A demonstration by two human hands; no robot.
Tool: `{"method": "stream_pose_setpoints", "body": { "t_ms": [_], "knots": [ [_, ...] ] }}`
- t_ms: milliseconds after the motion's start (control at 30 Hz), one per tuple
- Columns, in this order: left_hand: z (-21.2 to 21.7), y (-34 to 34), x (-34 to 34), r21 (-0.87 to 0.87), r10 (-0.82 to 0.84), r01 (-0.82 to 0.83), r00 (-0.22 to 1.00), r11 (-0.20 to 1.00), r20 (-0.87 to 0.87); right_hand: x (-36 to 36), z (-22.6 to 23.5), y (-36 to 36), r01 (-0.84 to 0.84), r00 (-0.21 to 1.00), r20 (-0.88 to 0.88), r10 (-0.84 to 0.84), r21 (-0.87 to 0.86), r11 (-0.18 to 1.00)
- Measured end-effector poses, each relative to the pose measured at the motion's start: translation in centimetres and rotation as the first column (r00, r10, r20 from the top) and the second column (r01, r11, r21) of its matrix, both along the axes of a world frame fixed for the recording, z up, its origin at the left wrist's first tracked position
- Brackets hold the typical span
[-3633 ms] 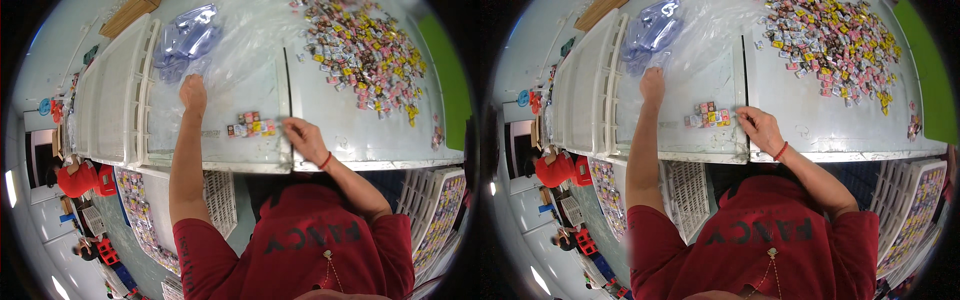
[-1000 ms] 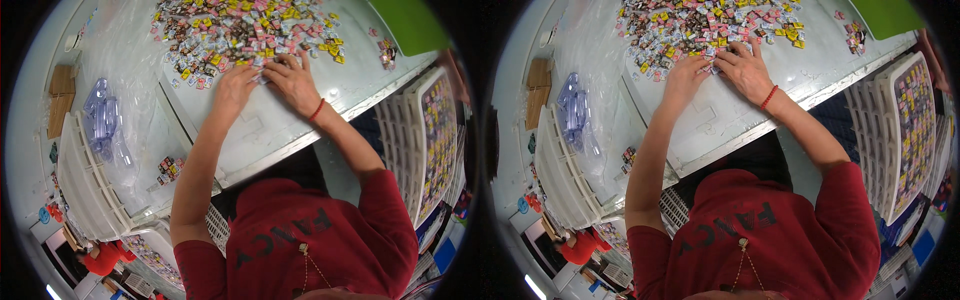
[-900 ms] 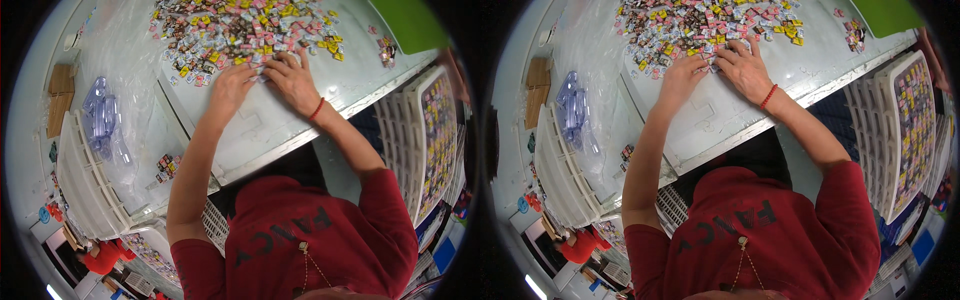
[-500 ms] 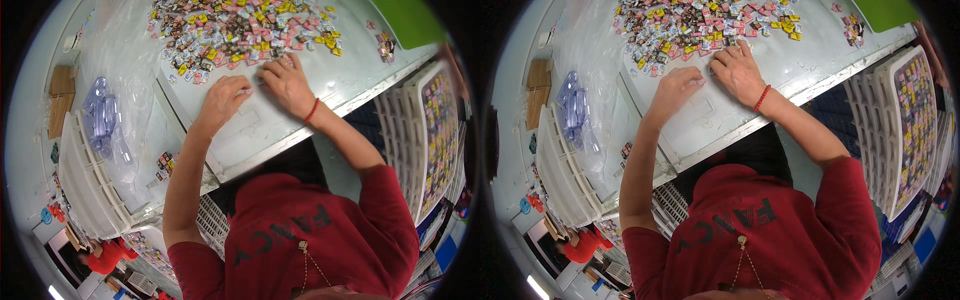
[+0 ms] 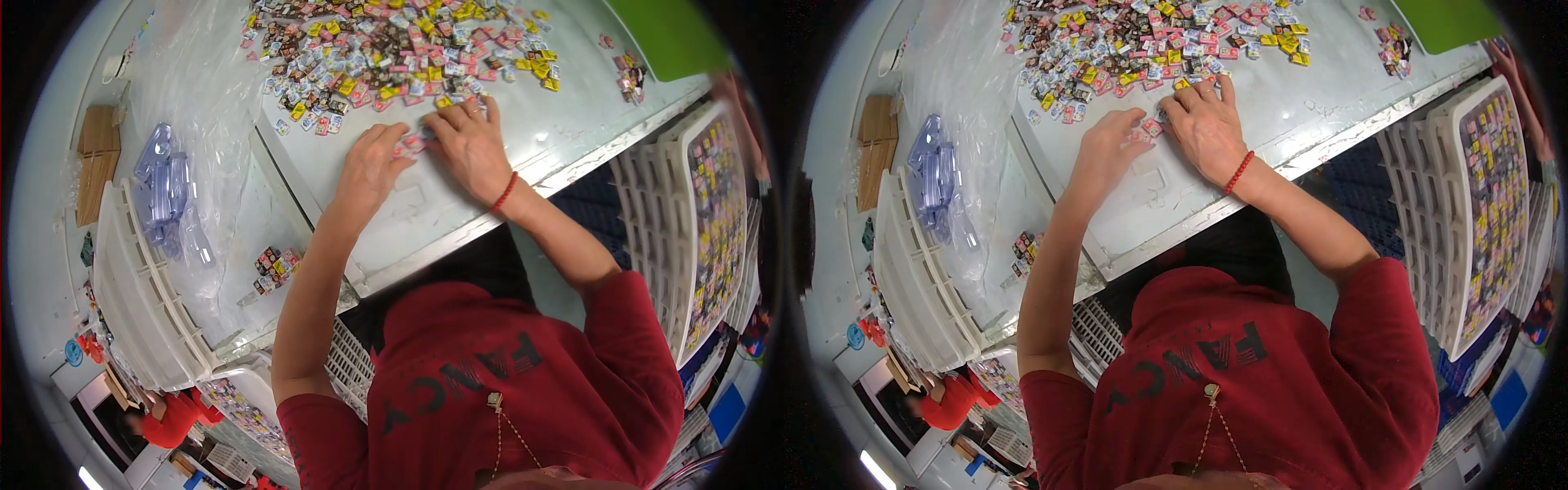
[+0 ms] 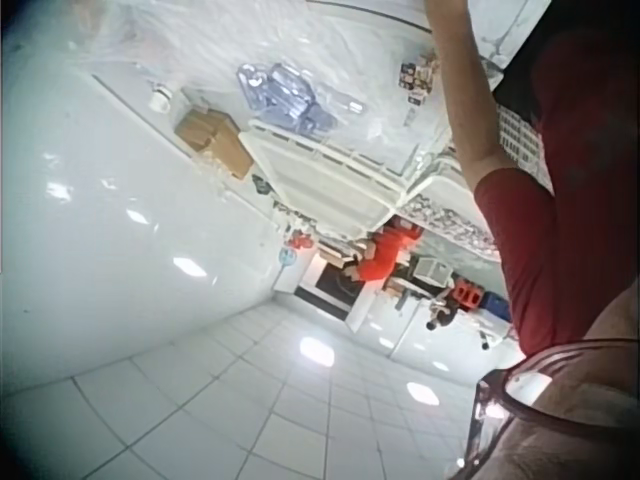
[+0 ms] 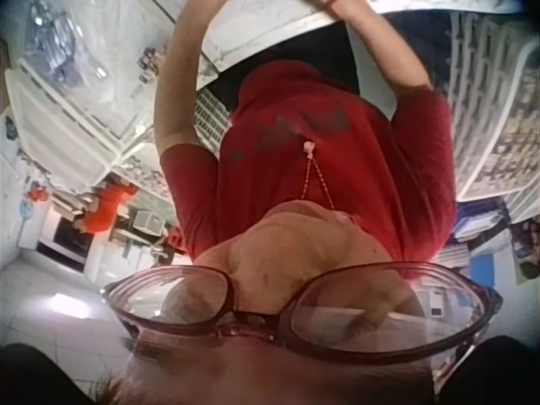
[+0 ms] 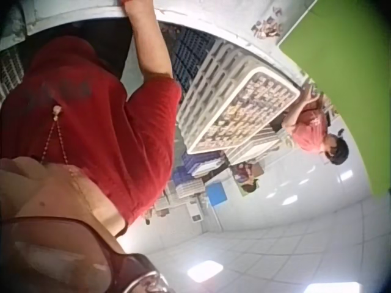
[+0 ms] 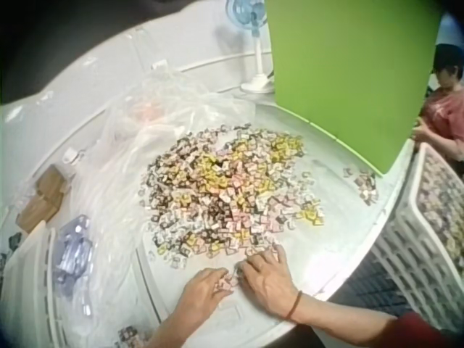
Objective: Arranging small colorful wrapped candies into neat rows on a workbench.
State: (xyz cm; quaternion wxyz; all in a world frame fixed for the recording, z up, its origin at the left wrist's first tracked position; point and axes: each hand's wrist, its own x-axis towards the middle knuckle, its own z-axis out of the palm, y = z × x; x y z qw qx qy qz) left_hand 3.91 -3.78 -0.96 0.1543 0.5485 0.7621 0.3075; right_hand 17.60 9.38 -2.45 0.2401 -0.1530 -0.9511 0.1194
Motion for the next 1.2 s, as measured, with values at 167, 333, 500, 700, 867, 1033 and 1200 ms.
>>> {"method": "stream_pose_setpoints", "body": {
  "t_ms": [167,333,500,700,867,1033,1200],
  "knots": [
    [-0.5,0.0,-0.1,0.088,-0.006,0.003,0.999,0.996,0.04,0.0,0.0,-0.5,0.02,1.0,-0.006,-0.02,0.006,1.0],
    [-0.4,0.5,0.0,0.064,0.024,-0.026,1.0,0.998,0.02,-0.2,-0.2,-1.1,0.047,0.999,0.011,-0.047,-0.009,0.999],
    [-0.1,0.5,0.2,0.068,0.018,-0.019,1.0,0.997,0.018,-0.4,-0.2,-2.1,0.077,0.997,-0.02,-0.077,-0.001,0.997],
    [-0.4,0.6,-0.2,0.057,-0.035,0.036,0.999,0.998,-0.015,-0.2,-0.1,-2.0,0.065,0.997,-0.051,-0.066,-0.037,0.997],
    [1.4,-0.2,-2.1,0.187,0.079,-0.071,0.996,0.98,-0.036,-0.1,1.1,0.8,0.079,0.991,-0.108,-0.083,-0.038,0.996],
    [1.4,3.2,-5.1,0.264,0.146,-0.069,0.948,0.962,-0.283,-4.9,1.9,3.8,0.052,0.994,-0.104,-0.043,0.088,0.995],
    [-0.9,6.1,-7.0,0.168,0.062,0.008,0.911,0.986,-0.408,-7.9,0.1,4.9,0.048,0.999,0.001,-0.05,0.28,0.959]
  ]
}}
